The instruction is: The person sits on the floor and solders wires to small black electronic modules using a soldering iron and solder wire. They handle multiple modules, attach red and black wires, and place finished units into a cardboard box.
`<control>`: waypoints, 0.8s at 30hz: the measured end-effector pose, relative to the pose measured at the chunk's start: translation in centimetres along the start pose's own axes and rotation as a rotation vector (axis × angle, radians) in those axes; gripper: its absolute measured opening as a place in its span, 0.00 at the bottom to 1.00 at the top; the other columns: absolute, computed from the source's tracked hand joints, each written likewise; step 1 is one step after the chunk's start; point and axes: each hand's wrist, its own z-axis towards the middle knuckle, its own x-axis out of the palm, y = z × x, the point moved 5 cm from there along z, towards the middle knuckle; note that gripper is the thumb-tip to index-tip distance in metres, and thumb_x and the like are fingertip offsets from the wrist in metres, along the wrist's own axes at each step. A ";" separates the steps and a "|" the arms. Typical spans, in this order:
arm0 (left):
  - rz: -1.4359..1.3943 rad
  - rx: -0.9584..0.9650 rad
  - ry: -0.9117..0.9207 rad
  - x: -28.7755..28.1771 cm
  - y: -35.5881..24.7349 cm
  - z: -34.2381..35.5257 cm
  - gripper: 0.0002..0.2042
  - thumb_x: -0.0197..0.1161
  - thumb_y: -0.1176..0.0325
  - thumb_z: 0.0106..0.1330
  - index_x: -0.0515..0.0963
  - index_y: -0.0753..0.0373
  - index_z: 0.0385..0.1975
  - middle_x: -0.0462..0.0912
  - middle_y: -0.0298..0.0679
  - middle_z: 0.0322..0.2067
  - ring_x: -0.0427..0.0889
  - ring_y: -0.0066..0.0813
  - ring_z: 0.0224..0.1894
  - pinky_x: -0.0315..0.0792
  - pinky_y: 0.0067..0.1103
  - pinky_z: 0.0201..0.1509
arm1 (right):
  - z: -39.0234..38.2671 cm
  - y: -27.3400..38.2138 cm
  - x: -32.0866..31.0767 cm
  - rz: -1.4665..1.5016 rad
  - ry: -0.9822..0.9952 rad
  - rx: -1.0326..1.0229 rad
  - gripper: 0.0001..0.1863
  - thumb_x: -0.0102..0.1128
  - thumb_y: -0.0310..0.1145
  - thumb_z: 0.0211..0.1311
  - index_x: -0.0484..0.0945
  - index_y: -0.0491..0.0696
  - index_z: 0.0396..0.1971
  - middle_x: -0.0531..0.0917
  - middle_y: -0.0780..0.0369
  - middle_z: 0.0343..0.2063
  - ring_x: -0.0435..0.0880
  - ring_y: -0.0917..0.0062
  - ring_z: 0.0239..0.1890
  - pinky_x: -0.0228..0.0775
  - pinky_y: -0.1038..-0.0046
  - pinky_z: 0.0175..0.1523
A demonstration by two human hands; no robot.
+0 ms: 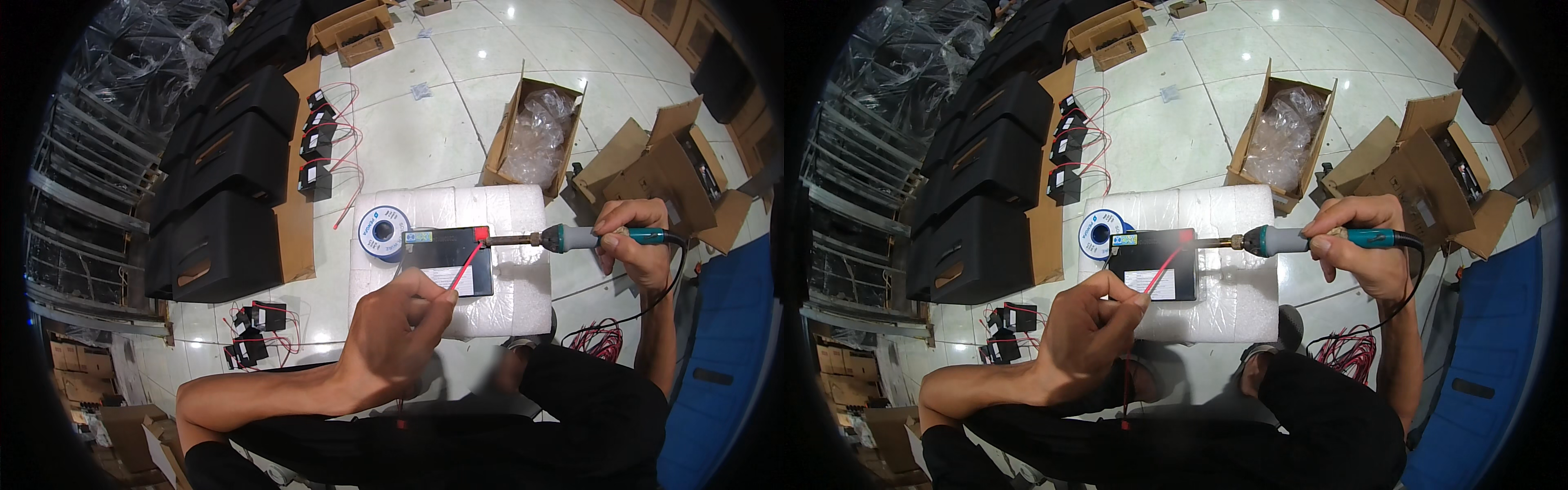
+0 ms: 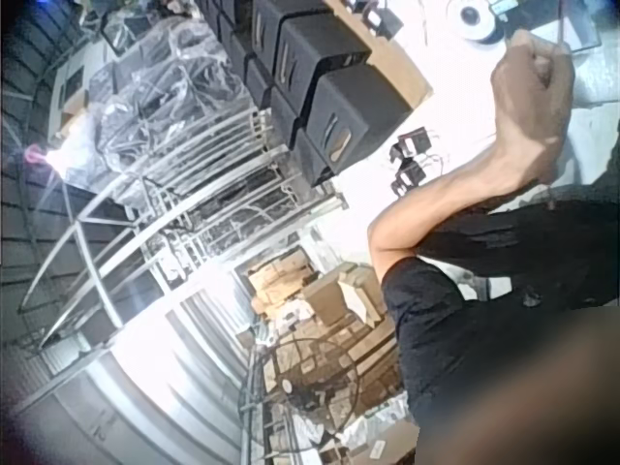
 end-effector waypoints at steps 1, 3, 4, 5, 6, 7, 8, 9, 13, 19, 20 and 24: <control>-0.011 -0.017 0.005 0.1 0.1 0.0 0.10 0.58 0.68 0.74 0.72 0.70 0.37 0.75 0.31 0.15 0.66 0.09 0.18 0.57 0.14 0.21 | 0.0 0.0 0.0 0.032 0.002 0.003 0.07 0.64 0.22 0.55 0.83 0.34 0.31 0.81 0.57 0.21 0.78 0.81 0.17 0.71 0.80 0.19; -0.017 -0.043 0.012 0.2 0.3 -0.1 0.09 0.58 0.68 0.74 0.72 0.70 0.37 0.75 0.31 0.15 0.66 0.09 0.18 0.57 0.15 0.21 | 0.0 0.0 0.0 0.009 -0.001 -0.002 0.07 0.65 0.22 0.55 0.84 0.34 0.31 0.81 0.57 0.21 0.78 0.81 0.17 0.71 0.80 0.19; -0.013 -0.050 0.015 0.2 0.4 -0.1 0.09 0.58 0.68 0.74 0.72 0.70 0.37 0.75 0.31 0.15 0.66 0.09 0.18 0.57 0.15 0.21 | 0.0 0.0 0.0 0.042 -0.004 0.006 0.07 0.65 0.23 0.55 0.84 0.34 0.31 0.81 0.57 0.21 0.78 0.81 0.17 0.71 0.80 0.19; -0.008 -0.058 0.018 0.2 0.5 -0.1 0.09 0.59 0.69 0.74 0.72 0.70 0.37 0.75 0.31 0.15 0.66 0.09 0.18 0.57 0.15 0.21 | 0.0 0.0 0.0 0.009 -0.002 -0.004 0.07 0.65 0.23 0.55 0.84 0.34 0.31 0.81 0.57 0.21 0.78 0.81 0.17 0.71 0.81 0.19; -0.005 -0.062 0.026 0.3 0.6 -0.1 0.09 0.59 0.69 0.74 0.72 0.70 0.37 0.75 0.31 0.15 0.66 0.09 0.18 0.56 0.15 0.21 | 0.0 0.0 0.0 0.007 0.000 -0.006 0.07 0.65 0.23 0.55 0.84 0.34 0.31 0.81 0.57 0.21 0.78 0.81 0.17 0.71 0.81 0.19; -0.002 -0.067 0.034 0.4 0.7 0.0 0.09 0.59 0.69 0.74 0.72 0.70 0.37 0.75 0.31 0.15 0.66 0.09 0.18 0.56 0.15 0.20 | 0.0 0.0 0.0 0.034 0.000 -0.001 0.07 0.65 0.23 0.55 0.84 0.34 0.31 0.81 0.57 0.21 0.78 0.81 0.17 0.70 0.81 0.19; 0.000 -0.071 0.041 0.4 0.8 0.0 0.09 0.59 0.69 0.74 0.73 0.70 0.37 0.75 0.31 0.15 0.66 0.09 0.18 0.56 0.15 0.20 | 0.0 0.1 0.0 0.004 -0.003 -0.007 0.07 0.65 0.23 0.55 0.84 0.34 0.31 0.81 0.57 0.21 0.78 0.81 0.17 0.70 0.81 0.19; -0.004 -0.071 0.036 0.4 0.8 0.0 0.09 0.59 0.69 0.74 0.73 0.70 0.37 0.75 0.31 0.15 0.66 0.09 0.18 0.55 0.15 0.20 | 0.0 0.1 0.0 0.004 -0.006 -0.006 0.07 0.65 0.23 0.55 0.84 0.34 0.31 0.81 0.57 0.21 0.78 0.81 0.17 0.70 0.81 0.19; 0.018 -0.056 0.040 0.4 0.7 0.2 0.09 0.60 0.69 0.73 0.75 0.69 0.35 0.76 0.30 0.15 0.65 0.08 0.18 0.54 0.14 0.19 | 0.0 0.1 0.0 0.033 -0.007 -0.005 0.07 0.65 0.23 0.55 0.83 0.34 0.31 0.81 0.57 0.21 0.77 0.81 0.17 0.70 0.81 0.19; 0.170 -0.020 0.037 0.2 0.1 0.3 0.13 0.60 0.65 0.71 0.82 0.72 0.34 0.83 0.44 0.16 0.78 0.23 0.17 0.69 0.24 0.23 | 0.0 0.2 0.1 0.029 -0.010 -0.003 0.07 0.65 0.23 0.55 0.83 0.34 0.31 0.81 0.57 0.21 0.78 0.82 0.17 0.70 0.82 0.19; 0.191 -0.030 0.044 0.2 0.1 0.4 0.13 0.61 0.65 0.71 0.83 0.71 0.34 0.84 0.44 0.16 0.79 0.23 0.17 0.70 0.24 0.24 | 0.1 0.2 0.1 -0.001 -0.007 -0.012 0.07 0.65 0.23 0.55 0.83 0.34 0.31 0.81 0.57 0.21 0.78 0.82 0.17 0.70 0.81 0.19; 0.188 -0.020 0.047 0.2 -0.2 0.6 0.13 0.63 0.64 0.70 0.84 0.70 0.37 0.85 0.44 0.18 0.82 0.22 0.19 0.73 0.22 0.25 | 0.1 0.4 0.2 -0.005 -0.008 -0.005 0.07 0.65 0.23 0.54 0.83 0.34 0.31 0.81 0.57 0.21 0.77 0.82 0.17 0.70 0.81 0.19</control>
